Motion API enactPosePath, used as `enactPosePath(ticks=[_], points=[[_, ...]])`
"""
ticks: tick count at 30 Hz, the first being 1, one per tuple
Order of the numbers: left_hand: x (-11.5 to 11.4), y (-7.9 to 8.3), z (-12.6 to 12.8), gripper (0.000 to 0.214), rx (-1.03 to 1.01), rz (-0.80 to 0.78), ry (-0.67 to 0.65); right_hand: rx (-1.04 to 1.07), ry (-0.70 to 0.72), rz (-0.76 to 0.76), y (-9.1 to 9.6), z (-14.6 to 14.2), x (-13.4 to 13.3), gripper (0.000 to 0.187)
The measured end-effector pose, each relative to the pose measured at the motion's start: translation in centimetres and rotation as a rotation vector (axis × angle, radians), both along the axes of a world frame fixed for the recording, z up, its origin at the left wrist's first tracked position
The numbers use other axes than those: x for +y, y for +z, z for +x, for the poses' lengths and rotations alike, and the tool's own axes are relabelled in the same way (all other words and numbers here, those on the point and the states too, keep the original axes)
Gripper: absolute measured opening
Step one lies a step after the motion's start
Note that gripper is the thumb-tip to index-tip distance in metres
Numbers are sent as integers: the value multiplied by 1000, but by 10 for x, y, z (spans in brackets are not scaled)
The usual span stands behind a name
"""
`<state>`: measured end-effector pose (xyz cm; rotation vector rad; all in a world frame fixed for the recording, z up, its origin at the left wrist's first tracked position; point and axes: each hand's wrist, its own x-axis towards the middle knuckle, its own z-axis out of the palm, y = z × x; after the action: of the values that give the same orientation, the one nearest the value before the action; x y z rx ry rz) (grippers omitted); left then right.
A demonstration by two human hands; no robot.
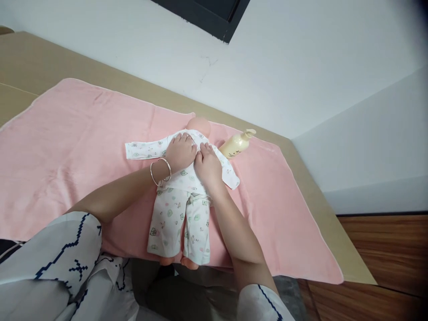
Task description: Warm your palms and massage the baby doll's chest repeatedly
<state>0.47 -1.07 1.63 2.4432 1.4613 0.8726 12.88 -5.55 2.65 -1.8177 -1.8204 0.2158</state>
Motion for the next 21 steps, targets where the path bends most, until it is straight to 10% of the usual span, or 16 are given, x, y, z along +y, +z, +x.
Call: enactPosePath(ticks=[21], points=[[-1, -16, 9, 48, -132, 6, 118, 12, 63, 65, -17, 24, 23, 57]])
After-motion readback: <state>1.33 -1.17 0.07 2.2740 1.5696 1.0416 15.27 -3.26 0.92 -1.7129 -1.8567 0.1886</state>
